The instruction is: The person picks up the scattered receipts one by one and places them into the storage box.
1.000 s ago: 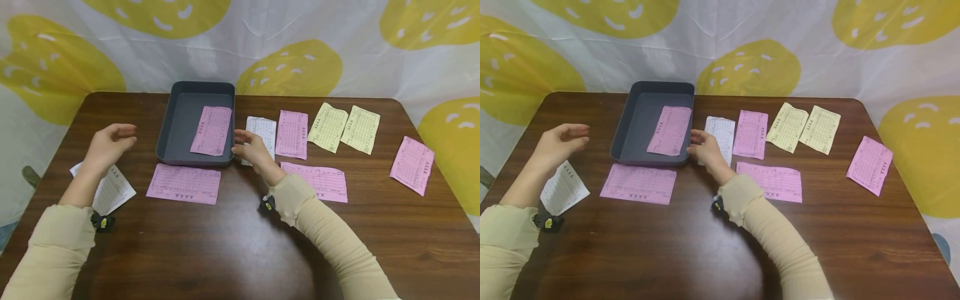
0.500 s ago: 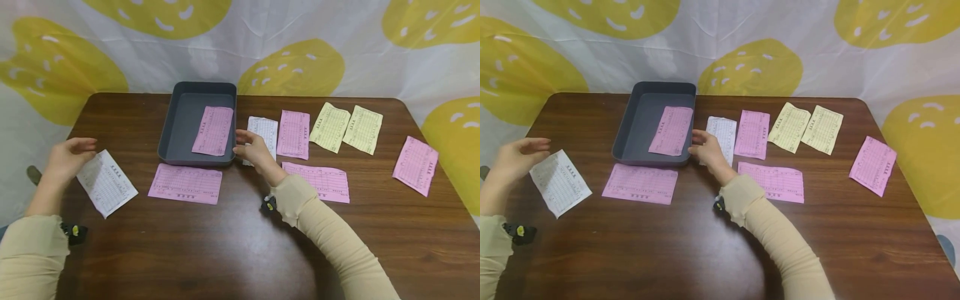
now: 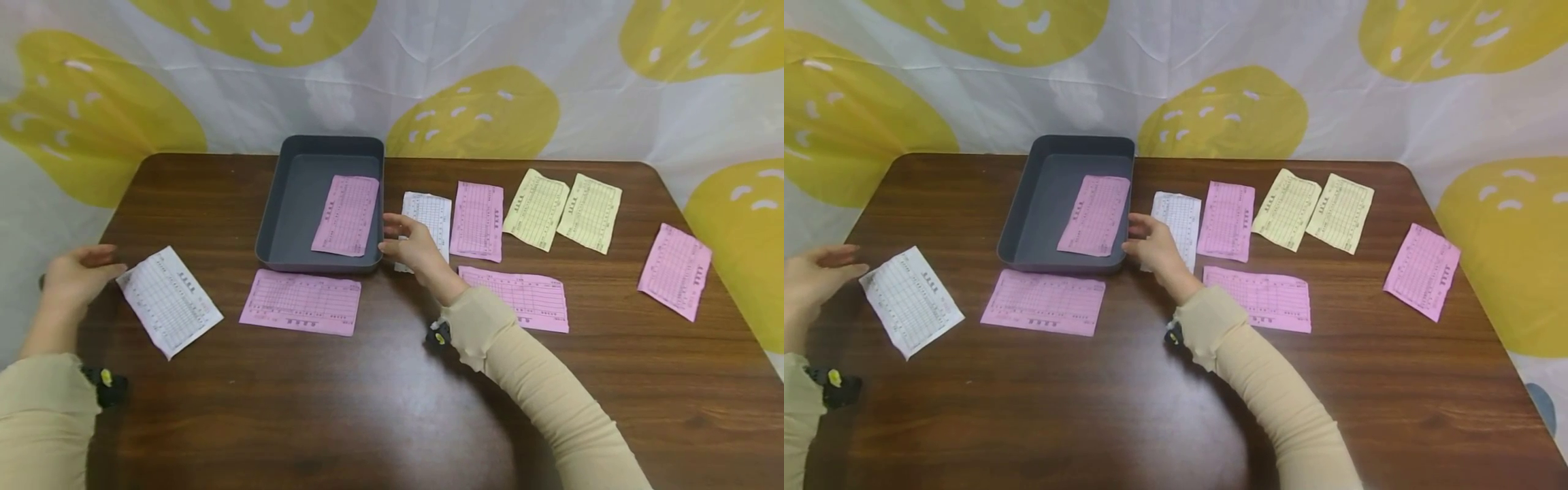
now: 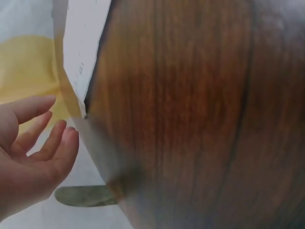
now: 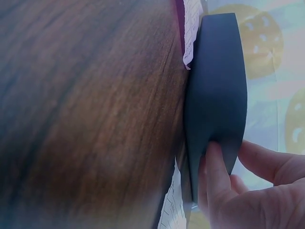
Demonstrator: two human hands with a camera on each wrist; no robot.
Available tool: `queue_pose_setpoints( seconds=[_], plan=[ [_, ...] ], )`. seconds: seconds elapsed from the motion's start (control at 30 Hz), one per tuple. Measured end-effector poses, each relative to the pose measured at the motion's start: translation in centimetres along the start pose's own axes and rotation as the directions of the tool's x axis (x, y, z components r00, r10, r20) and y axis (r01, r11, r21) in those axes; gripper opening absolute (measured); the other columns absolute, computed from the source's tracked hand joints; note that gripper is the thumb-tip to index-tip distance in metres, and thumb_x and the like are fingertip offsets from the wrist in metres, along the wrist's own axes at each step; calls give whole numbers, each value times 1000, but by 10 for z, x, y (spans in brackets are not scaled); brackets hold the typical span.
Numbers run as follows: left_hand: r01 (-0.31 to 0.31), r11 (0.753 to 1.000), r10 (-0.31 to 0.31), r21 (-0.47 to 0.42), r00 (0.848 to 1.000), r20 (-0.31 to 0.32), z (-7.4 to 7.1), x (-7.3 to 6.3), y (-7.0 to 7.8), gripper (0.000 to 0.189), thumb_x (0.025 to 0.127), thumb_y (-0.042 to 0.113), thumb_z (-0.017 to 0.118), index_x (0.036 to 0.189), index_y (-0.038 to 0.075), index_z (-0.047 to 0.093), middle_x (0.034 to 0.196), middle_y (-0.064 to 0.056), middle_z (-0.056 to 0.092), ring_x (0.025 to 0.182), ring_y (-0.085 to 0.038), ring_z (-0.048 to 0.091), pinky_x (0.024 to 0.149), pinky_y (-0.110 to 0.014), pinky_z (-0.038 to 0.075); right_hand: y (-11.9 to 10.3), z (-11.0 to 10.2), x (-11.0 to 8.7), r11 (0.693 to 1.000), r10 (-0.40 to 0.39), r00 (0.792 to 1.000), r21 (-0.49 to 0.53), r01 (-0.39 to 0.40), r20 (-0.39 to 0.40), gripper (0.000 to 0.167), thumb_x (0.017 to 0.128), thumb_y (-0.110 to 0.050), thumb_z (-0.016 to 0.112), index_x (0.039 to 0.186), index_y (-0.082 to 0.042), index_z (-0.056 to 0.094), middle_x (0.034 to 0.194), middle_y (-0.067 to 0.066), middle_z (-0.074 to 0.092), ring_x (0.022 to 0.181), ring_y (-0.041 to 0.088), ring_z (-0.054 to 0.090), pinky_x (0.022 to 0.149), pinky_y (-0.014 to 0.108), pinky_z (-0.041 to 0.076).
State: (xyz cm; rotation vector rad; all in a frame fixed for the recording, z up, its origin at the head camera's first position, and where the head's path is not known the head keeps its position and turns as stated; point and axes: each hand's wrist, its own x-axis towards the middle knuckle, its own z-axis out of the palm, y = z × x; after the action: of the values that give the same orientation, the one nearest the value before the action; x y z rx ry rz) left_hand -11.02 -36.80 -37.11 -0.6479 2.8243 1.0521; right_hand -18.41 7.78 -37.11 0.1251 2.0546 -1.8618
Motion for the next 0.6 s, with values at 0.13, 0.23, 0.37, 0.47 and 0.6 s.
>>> queue_pose_setpoints(
  seconds=[0.13,0.23,0.37,0.47,0.6],
  plan=[
    [20,999,-21,36,1000,21,0,2,-5,57,91,14,55,138,-13,37,129,-30,51,84,-4,49,69,-13,36,0,0,0,1000,-3,1000,0,3,4,58,86,12,54,141,-2,43,134,25,48,91,15,55,98,41,53],
    [22,999,-25,49,997,68,0,2,-6,59,91,11,53,140,-15,32,140,-38,36,109,-38,49,80,-27,43,0,0,0,1000,2,1000,-2,-2,6,58,86,12,55,141,-3,43,135,25,49,92,16,56,98,40,53],
    [1,998,-9,64,993,121,1,4,-6,58,91,6,53,139,-18,30,138,-41,36,115,-46,47,85,-40,49,1,-1,1,1000,14,1000,-3,-14,8,59,86,12,55,141,-4,43,136,24,49,98,20,56,100,40,52],
    [-43,995,31,85,989,143,2,6,-7,54,88,3,57,133,-19,38,113,-36,57,78,-11,61,69,-22,51,2,-1,2,1000,18,1000,-5,-18,9,59,86,11,55,142,-4,42,136,24,49,102,22,56,100,40,52],
    [-81,991,62,106,983,175,1,10,-8,50,86,4,61,127,-19,43,76,1,66,62,17,40,54,-9,39,2,-1,1,1000,16,1000,-6,-16,12,59,86,11,55,142,-5,42,136,23,49,104,23,56,100,40,51]
  ],
)
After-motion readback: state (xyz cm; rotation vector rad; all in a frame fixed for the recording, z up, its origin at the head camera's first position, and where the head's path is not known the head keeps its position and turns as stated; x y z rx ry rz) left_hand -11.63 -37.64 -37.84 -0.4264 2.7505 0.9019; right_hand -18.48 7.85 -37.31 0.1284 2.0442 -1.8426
